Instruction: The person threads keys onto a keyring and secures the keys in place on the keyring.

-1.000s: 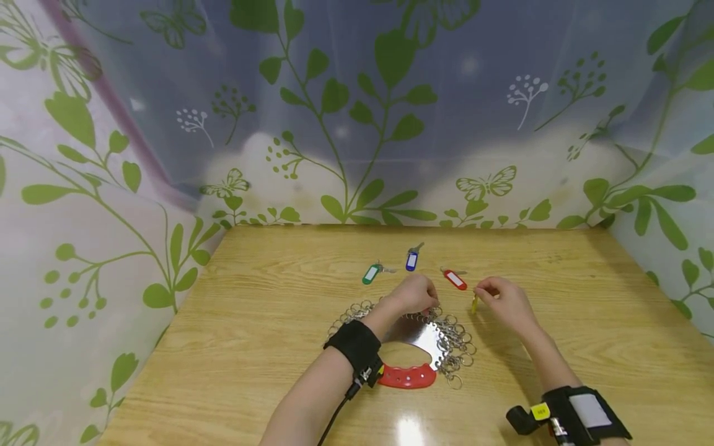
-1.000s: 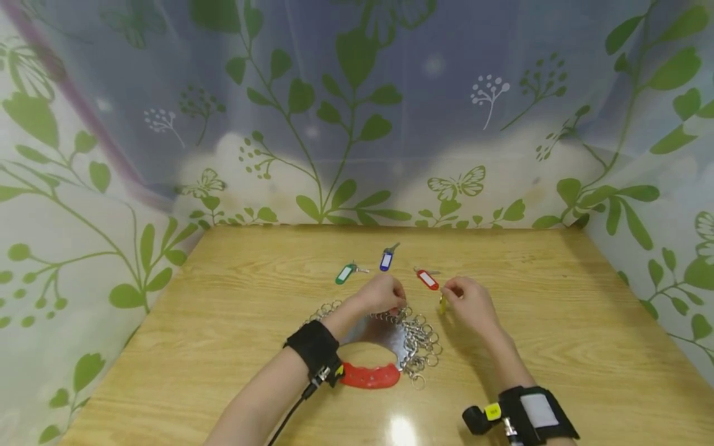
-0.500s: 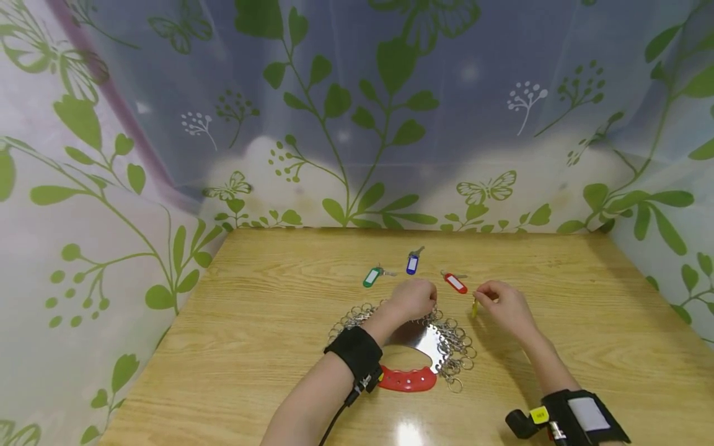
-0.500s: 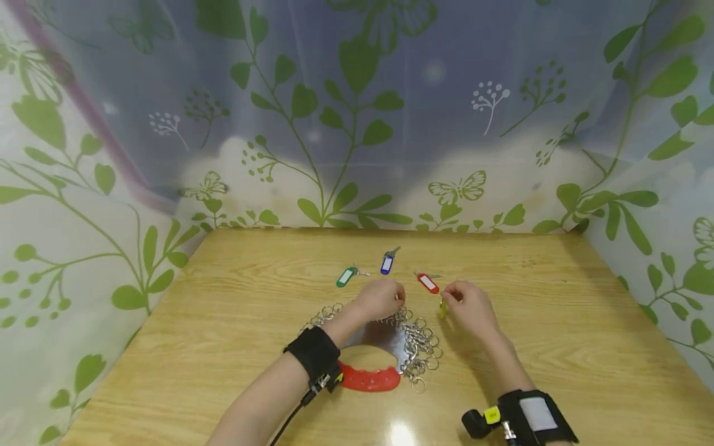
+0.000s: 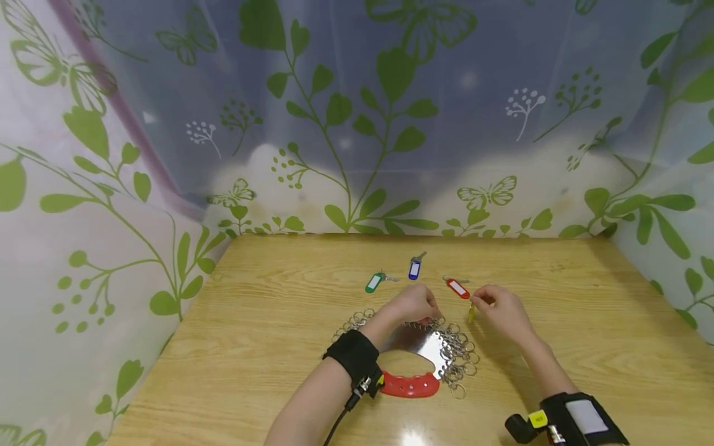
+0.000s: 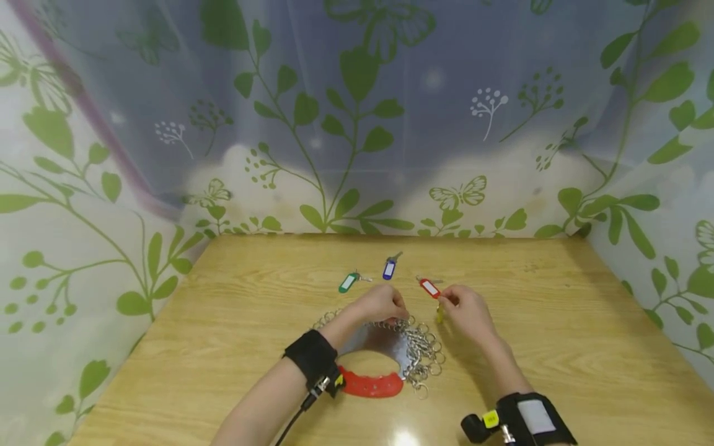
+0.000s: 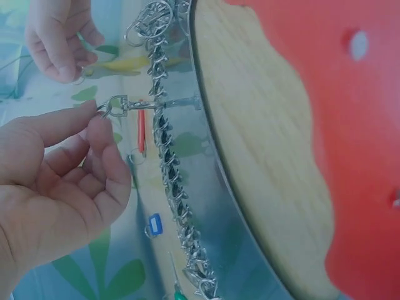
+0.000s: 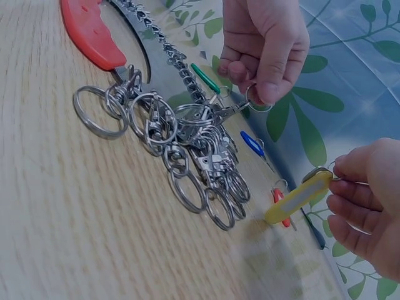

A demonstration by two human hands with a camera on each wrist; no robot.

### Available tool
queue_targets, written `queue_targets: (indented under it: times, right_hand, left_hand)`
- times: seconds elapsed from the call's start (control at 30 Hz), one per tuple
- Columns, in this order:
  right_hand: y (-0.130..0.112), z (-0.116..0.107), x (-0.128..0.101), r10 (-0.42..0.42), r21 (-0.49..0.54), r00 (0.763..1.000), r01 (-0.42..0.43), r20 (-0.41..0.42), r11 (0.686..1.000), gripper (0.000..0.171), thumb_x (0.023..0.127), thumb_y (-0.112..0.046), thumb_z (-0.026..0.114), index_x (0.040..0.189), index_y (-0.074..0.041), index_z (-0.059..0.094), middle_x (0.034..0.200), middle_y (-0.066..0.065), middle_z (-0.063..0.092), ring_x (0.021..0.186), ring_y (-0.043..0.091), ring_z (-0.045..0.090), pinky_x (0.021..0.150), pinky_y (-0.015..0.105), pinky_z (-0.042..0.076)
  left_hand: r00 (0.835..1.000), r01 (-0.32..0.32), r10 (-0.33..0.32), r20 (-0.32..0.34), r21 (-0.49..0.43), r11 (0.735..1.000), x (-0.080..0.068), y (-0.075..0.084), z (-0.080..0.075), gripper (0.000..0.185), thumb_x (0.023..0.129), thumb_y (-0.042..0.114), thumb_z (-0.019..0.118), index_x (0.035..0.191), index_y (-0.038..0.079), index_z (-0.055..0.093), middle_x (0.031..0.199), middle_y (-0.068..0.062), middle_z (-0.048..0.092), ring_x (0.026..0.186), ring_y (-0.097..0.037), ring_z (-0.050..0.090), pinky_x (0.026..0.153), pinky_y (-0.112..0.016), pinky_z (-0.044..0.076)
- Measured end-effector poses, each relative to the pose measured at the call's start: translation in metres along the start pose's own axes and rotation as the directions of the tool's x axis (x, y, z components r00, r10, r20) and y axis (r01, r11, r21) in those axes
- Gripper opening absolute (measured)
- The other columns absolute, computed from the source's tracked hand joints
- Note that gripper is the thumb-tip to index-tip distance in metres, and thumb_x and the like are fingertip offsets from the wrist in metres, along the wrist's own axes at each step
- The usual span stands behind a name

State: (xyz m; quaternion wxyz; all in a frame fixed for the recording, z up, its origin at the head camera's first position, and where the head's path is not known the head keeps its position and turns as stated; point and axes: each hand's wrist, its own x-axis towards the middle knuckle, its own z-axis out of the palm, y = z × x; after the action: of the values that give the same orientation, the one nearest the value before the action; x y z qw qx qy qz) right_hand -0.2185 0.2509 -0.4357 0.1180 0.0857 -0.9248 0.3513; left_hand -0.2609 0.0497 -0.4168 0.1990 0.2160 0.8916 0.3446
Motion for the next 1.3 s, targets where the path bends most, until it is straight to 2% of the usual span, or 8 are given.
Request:
queue_targets:
  times: [0.23, 0.43, 0.57, 0.7, 0.93, 1.1, 1.2, 1.3]
  right_hand:
    - [-0.005, 0.008, -0.002, -0.003, 0.033, 1.0, 0.003, 0.002, 0.999, 0.01, 0.088, -0.008, 0.061, 0.089, 0.0, 0.066, 0.086, 0.011, 0.064, 0.079, 0.026, 0.058, 0.065, 0.037, 0.044]
    - [-0.009, 0.009, -0.001, -0.01, 0.032, 1.0, 0.01, -0.004, 0.999, 0.008, 0.088, -0.008, 0.061, 0.087, -0.002, 0.066, 0.085, 0.009, 0.064, 0.08, 0.027, 0.058, 0.068, 0.041, 0.045]
    - [-0.01, 0.009, 0.0, -0.023, 0.024, 1.0, 0.023, -0.006, 0.999, 0.007, 0.087, -0.007, 0.061, 0.087, -0.001, 0.066, 0.084, 0.01, 0.064, 0.078, 0.027, 0.058, 0.065, 0.038, 0.045]
    - [-0.01, 0.009, -0.001, -0.027, 0.026, 1.0, 0.027, -0.006, 0.999, 0.007, 0.087, -0.007, 0.062, 0.087, -0.001, 0.066, 0.082, 0.009, 0.063, 0.075, 0.025, 0.057, 0.06, 0.033, 0.042]
    - [-0.008, 0.011, -0.003, -0.016, 0.041, 1.0, 0.016, 0.004, 0.999, 0.008, 0.088, -0.008, 0.061, 0.088, -0.002, 0.066, 0.085, 0.009, 0.064, 0.079, 0.026, 0.058, 0.067, 0.038, 0.045]
    - [-0.008, 0.012, -0.002, 0.008, 0.072, 1.0, -0.008, 0.008, 0.997, 0.01, 0.09, -0.01, 0.06, 0.089, -0.001, 0.065, 0.09, 0.012, 0.063, 0.083, 0.028, 0.058, 0.07, 0.04, 0.045]
    - [-0.009, 0.014, -0.001, 0.049, 0.166, 0.998, -0.053, 0.029, 0.985, 0.015, 0.091, -0.012, 0.058, 0.091, 0.001, 0.065, 0.099, 0.016, 0.064, 0.091, 0.03, 0.059, 0.076, 0.039, 0.046]
    - [-0.011, 0.018, -0.001, 0.071, 0.32, 0.993, -0.097, 0.093, 0.942, 0.019, 0.094, -0.011, 0.054, 0.094, 0.007, 0.061, 0.105, 0.02, 0.063, 0.097, 0.031, 0.058, 0.081, 0.036, 0.046]
  left_hand:
    - [1.0, -0.009, 0.009, 0.003, -0.005, 1.0, -0.001, -0.004, 0.002, 0.017, 0.087, 0.015, 0.066, 0.077, 0.001, 0.069, 0.059, -0.003, 0.055, 0.049, -0.01, 0.044, 0.048, -0.023, 0.035]
    - [0.999, 0.004, 0.0, 0.032, -0.112, 0.994, -0.004, -0.005, -0.004, 0.027, 0.087, 0.016, 0.066, 0.07, -0.005, 0.066, 0.05, -0.001, 0.048, 0.045, -0.011, 0.045, 0.047, -0.024, 0.04]
    - [0.998, 0.034, -0.021, 0.06, -0.222, 0.975, -0.003, -0.008, -0.007, 0.014, 0.085, 0.01, 0.067, 0.082, -0.004, 0.07, 0.058, -0.004, 0.058, 0.051, -0.012, 0.055, 0.055, -0.026, 0.05]
    - [0.994, 0.068, -0.038, 0.098, -0.322, 0.944, -0.001, -0.01, -0.006, 0.011, 0.084, 0.003, 0.066, 0.091, -0.005, 0.07, 0.064, -0.009, 0.063, 0.053, -0.013, 0.059, 0.058, -0.028, 0.052]
    - [0.994, 0.022, 0.009, 0.113, -0.275, 0.961, -0.001, -0.017, -0.005, 0.015, 0.088, 0.009, 0.063, 0.088, -0.003, 0.072, 0.063, -0.007, 0.064, 0.053, -0.012, 0.06, 0.055, -0.026, 0.05]
    - [0.995, 0.003, 0.03, 0.097, -0.331, 0.944, 0.002, -0.019, -0.005, 0.017, 0.089, 0.011, 0.062, 0.088, -0.004, 0.071, 0.064, -0.006, 0.063, 0.053, -0.013, 0.059, 0.053, -0.025, 0.048]
    - [0.995, 0.011, 0.027, 0.093, -0.386, 0.922, 0.005, -0.02, -0.005, 0.017, 0.089, 0.009, 0.062, 0.091, -0.005, 0.07, 0.066, -0.007, 0.064, 0.055, -0.012, 0.059, 0.056, -0.026, 0.05]
    - [0.994, 0.016, 0.028, 0.107, -0.394, 0.919, 0.009, -0.022, -0.003, 0.017, 0.089, 0.008, 0.062, 0.094, -0.007, 0.069, 0.067, -0.008, 0.064, 0.056, -0.012, 0.06, 0.059, -0.027, 0.051]
